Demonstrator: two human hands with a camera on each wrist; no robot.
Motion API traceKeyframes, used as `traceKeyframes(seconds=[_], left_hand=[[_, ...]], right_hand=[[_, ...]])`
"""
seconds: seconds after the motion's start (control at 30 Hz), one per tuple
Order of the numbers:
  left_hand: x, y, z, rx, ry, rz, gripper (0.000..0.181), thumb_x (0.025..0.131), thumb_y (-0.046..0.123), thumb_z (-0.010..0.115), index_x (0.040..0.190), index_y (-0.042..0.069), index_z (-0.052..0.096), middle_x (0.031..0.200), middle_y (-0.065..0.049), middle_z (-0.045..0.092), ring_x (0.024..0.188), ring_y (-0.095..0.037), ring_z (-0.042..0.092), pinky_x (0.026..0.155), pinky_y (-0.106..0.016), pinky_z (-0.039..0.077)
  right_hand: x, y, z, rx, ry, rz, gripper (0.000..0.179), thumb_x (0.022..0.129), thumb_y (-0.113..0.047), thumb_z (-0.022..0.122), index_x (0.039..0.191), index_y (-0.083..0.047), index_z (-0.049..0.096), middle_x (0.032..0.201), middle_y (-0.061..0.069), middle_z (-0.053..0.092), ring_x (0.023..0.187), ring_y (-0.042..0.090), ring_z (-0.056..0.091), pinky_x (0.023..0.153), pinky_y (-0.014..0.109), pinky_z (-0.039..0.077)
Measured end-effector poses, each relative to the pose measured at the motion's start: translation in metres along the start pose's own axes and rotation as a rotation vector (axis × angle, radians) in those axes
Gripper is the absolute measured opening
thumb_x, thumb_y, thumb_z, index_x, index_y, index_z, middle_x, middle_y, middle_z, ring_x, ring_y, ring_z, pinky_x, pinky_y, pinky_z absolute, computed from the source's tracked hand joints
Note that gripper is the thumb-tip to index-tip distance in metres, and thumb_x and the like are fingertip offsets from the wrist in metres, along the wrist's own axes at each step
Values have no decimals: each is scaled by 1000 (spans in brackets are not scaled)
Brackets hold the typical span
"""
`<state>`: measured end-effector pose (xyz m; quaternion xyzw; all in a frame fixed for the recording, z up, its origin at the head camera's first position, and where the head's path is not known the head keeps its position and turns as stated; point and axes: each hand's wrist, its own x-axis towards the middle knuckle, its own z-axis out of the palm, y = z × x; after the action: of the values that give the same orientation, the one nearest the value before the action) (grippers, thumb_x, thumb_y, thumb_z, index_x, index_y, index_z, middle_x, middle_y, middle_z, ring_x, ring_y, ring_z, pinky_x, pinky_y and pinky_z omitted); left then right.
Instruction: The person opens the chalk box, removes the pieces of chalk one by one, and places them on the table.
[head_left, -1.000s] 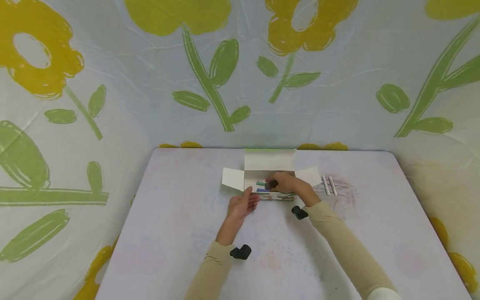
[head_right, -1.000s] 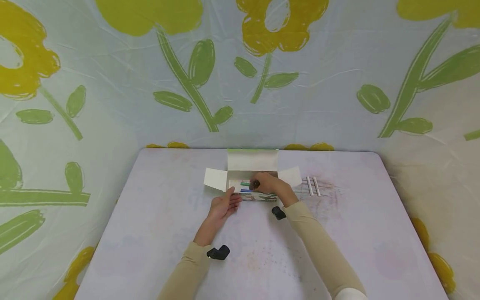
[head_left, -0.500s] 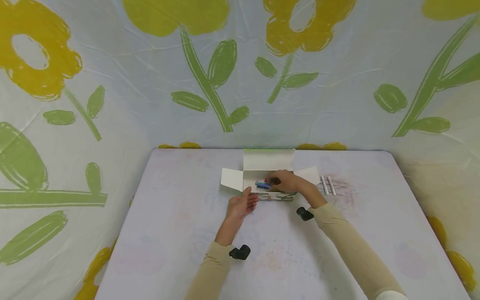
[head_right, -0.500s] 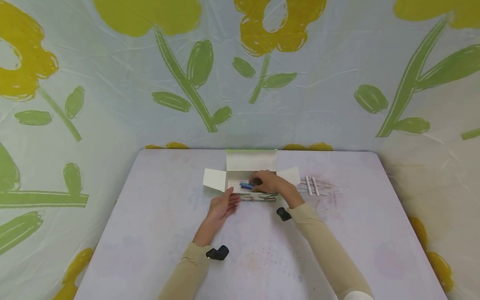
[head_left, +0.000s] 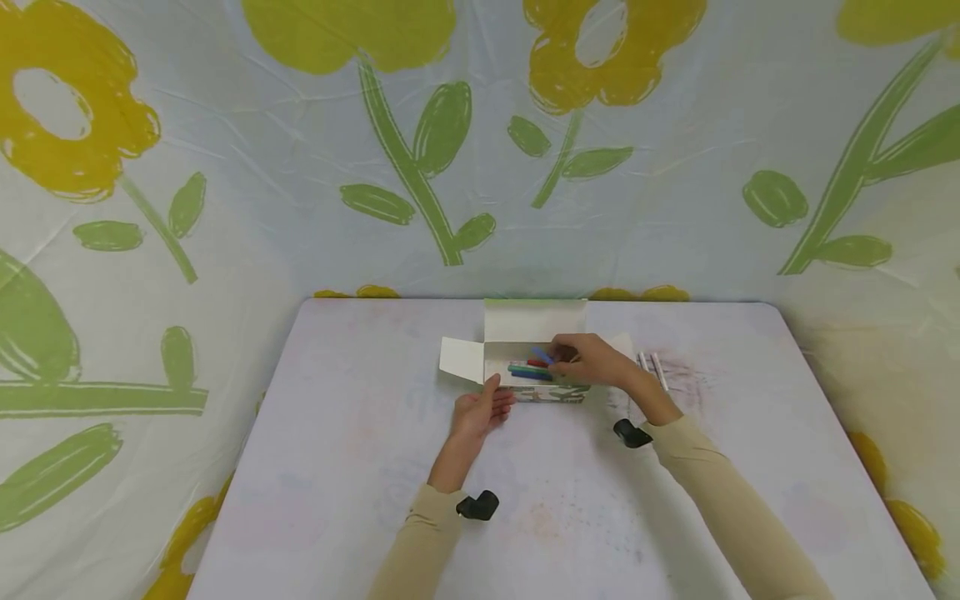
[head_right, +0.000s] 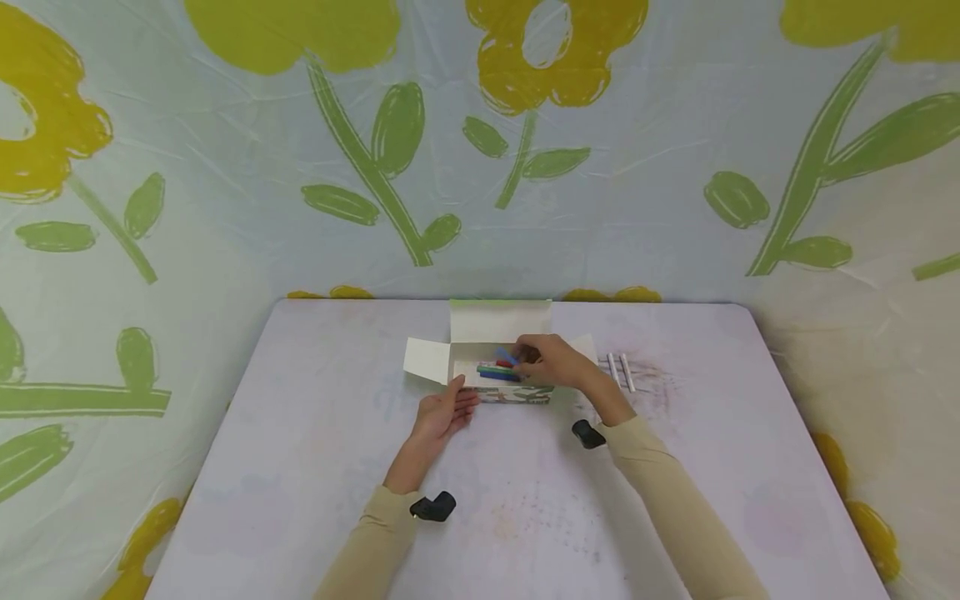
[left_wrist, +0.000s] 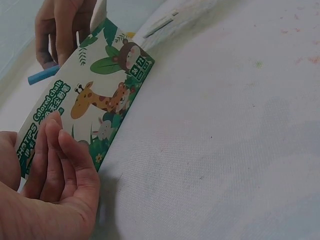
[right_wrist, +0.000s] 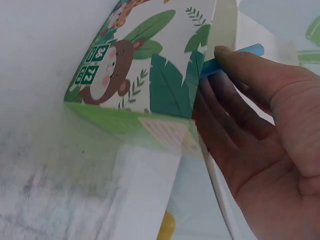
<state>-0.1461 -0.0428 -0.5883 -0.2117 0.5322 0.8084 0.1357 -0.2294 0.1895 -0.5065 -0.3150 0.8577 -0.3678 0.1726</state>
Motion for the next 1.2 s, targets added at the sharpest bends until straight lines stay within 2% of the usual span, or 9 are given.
traceKeyframes(seconds=[0.33,0.47,0.53,0.63,0.73,0.8,1.03,1.2], left_hand=[[-2,1,0,-2,-13,5,51,101,38,67,102,-13,73,84,-10,76,67,-8,66,65,-20,54],[-3,1,0,0,-14,2,52,101,38,68,103,-13,73,85,-10,76,68,-9,66,65,-20,54],[-3,1,0,3,-15,3,53,101,39,68,106,-14,72,88,-12,76,69,-9,67,66,-20,55],[-3,1,-1,1,-19,1,56,100,40,69,109,-15,70,93,-16,76,72,-9,66,67,-20,55],[-3,1,-1,1,-22,0,57,100,41,69,111,-15,70,96,-18,76,73,-9,66,68,-21,55],[-3,1,-1,2,-20,-1,57,100,40,68,111,-15,70,96,-18,76,73,-9,66,68,-20,55],[-2,0,-1,-11,-9,-7,53,100,39,69,108,-14,71,91,-14,76,70,-9,67,67,-20,55],[-2,0,-1,-14,-6,-6,53,100,38,69,107,-14,71,90,-14,76,69,-9,67,66,-20,54]], right_hand=[[-20,5,-16,26,141,45,20,97,-4,71,115,4,65,102,14,70,97,29,68,88,47,58],[-28,9,-26,20,197,60,20,99,-8,70,116,2,66,103,12,70,99,27,68,91,47,57],[-32,11,-31,20,218,70,22,100,-12,70,117,1,67,102,10,71,98,26,67,91,43,57],[-38,11,-38,30,249,93,25,100,-15,70,119,1,67,104,10,71,99,25,67,88,29,56],[-45,10,-46,64,282,104,28,100,-15,70,122,2,66,107,13,71,101,27,67,83,19,53],[-50,10,-51,93,302,121,31,101,-17,69,125,2,65,110,15,71,104,25,66,82,16,52],[-69,18,-61,233,357,198,39,103,-24,67,131,2,60,118,17,70,103,7,67,86,22,55],[-82,29,-63,280,402,210,42,103,-25,66,133,4,58,116,7,72,100,4,68,86,20,55]])
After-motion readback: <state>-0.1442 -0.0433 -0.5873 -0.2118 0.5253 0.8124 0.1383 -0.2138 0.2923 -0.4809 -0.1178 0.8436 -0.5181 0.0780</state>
